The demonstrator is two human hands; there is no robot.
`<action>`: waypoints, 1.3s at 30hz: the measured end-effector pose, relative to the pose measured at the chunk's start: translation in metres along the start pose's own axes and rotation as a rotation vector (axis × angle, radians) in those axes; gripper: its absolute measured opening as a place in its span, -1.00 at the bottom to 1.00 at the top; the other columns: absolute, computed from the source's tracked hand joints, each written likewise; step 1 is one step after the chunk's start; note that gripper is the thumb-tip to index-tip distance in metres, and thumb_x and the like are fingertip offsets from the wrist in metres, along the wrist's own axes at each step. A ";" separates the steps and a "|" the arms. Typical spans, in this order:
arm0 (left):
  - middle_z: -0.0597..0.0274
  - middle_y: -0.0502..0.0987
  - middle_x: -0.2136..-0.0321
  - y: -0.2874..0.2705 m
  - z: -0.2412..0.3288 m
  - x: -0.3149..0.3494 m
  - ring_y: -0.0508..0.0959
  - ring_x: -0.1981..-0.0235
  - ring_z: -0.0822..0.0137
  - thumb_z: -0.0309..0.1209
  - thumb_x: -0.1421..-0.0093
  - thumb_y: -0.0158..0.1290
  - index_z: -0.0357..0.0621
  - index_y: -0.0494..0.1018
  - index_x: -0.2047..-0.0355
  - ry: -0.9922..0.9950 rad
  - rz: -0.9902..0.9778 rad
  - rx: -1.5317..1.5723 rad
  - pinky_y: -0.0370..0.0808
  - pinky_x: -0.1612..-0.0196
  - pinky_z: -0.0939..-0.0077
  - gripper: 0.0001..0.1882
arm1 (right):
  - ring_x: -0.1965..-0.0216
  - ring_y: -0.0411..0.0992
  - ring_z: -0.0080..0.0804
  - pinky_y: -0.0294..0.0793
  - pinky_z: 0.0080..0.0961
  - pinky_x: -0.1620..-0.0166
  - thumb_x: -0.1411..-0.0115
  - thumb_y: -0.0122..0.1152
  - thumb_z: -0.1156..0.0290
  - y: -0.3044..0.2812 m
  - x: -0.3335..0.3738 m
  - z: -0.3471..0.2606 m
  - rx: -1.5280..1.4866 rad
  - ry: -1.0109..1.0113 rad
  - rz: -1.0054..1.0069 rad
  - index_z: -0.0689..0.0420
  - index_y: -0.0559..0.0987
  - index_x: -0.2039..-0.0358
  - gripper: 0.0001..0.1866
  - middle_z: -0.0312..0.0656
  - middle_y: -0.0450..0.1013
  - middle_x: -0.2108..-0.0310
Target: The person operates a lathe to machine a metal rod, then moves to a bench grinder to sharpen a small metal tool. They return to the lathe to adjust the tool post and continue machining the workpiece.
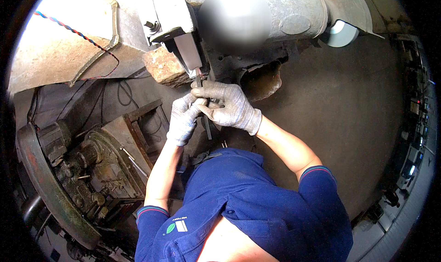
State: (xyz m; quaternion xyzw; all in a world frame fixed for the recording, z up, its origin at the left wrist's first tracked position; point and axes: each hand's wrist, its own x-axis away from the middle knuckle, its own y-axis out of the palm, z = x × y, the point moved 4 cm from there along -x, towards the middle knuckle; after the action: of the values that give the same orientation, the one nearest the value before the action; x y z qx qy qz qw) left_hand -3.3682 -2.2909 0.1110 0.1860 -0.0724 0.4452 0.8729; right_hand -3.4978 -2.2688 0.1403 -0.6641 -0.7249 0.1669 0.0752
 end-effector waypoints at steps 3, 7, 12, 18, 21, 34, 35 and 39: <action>0.20 0.57 0.38 0.000 0.001 0.000 0.49 0.35 0.54 -0.41 -0.24 -0.07 -0.34 0.43 0.14 0.006 0.004 -0.017 0.44 0.25 0.64 -0.73 | 0.15 0.47 -0.31 0.48 -0.52 0.13 0.04 0.21 0.57 0.001 0.001 0.001 -0.029 0.041 0.001 0.15 0.53 0.16 -0.65 -0.09 0.46 0.12; 0.22 0.57 0.38 0.002 0.005 0.003 0.50 0.36 0.51 -0.43 -0.23 -0.07 -0.35 0.44 0.16 -0.005 -0.004 0.045 0.43 0.24 0.63 -0.75 | 0.15 0.48 -0.25 0.47 -0.48 0.11 0.10 0.32 0.51 0.000 0.001 -0.003 -0.017 0.034 0.009 0.11 0.55 0.18 -0.62 -0.09 0.47 0.15; 0.20 0.54 0.46 -0.002 0.007 0.013 0.49 0.43 0.45 -0.44 -0.19 -0.04 -0.30 0.44 0.18 0.131 0.012 -0.274 0.42 0.29 0.56 -0.77 | 0.09 0.43 -0.20 0.44 -0.42 0.06 0.14 0.31 0.52 -0.003 0.007 -0.019 -0.014 -0.105 -0.015 0.05 0.55 0.18 -0.59 -0.13 0.45 0.14; -0.02 0.51 0.40 -0.002 0.012 0.022 0.53 0.39 0.00 -0.50 -0.09 -0.01 -0.23 0.44 0.20 0.379 -0.017 -0.520 0.45 0.32 0.40 -0.76 | -0.05 0.31 -0.09 0.34 -0.28 -0.05 0.18 0.35 0.42 -0.007 0.018 -0.026 0.028 -0.274 -0.174 0.03 0.52 0.12 -0.50 -0.11 0.37 0.01; -0.01 0.51 0.37 -0.002 0.011 0.023 0.54 0.35 0.01 -0.56 -0.03 -0.02 -0.24 0.44 0.20 0.547 -0.051 -0.551 0.47 0.27 0.38 -0.73 | -0.08 0.27 -0.06 0.31 -0.23 -0.07 0.15 0.35 0.34 -0.007 0.021 -0.030 0.073 -0.363 -0.218 0.05 0.51 0.09 -0.48 -0.12 0.34 -0.02; 0.01 0.50 0.30 0.006 0.028 0.028 0.51 0.23 -0.03 -0.52 0.03 -0.02 -0.15 0.46 0.23 0.807 -0.020 -0.611 0.45 0.14 0.25 -0.71 | -0.06 0.29 -0.03 0.33 -0.17 -0.04 0.15 0.35 0.30 -0.005 0.027 -0.036 0.150 -0.516 -0.238 0.13 0.49 0.09 -0.46 -0.09 0.35 -0.02; 0.01 0.50 0.30 0.007 0.028 0.028 0.51 0.23 -0.03 -0.52 0.03 -0.02 -0.15 0.46 0.23 0.806 -0.025 -0.612 0.45 0.15 0.25 -0.71 | -0.06 0.29 -0.03 0.33 -0.17 -0.04 0.15 0.35 0.30 -0.006 0.027 -0.036 0.155 -0.518 -0.240 0.13 0.49 0.09 -0.46 -0.09 0.35 -0.02; 0.00 0.50 0.31 0.007 0.029 0.030 0.51 0.23 -0.04 -0.52 0.03 -0.02 -0.15 0.46 0.23 0.819 -0.030 -0.610 0.45 0.14 0.25 -0.71 | -0.05 0.30 -0.03 0.34 -0.17 -0.03 0.15 0.35 0.31 -0.007 0.027 -0.038 0.161 -0.532 -0.240 0.13 0.49 0.09 -0.46 -0.10 0.35 -0.01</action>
State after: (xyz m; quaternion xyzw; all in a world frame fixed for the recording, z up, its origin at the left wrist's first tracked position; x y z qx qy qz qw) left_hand -3.3552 -2.2763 0.1484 -0.2660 0.1519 0.4276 0.8505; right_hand -3.4944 -2.2368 0.1751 -0.4985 -0.7770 0.3818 -0.0455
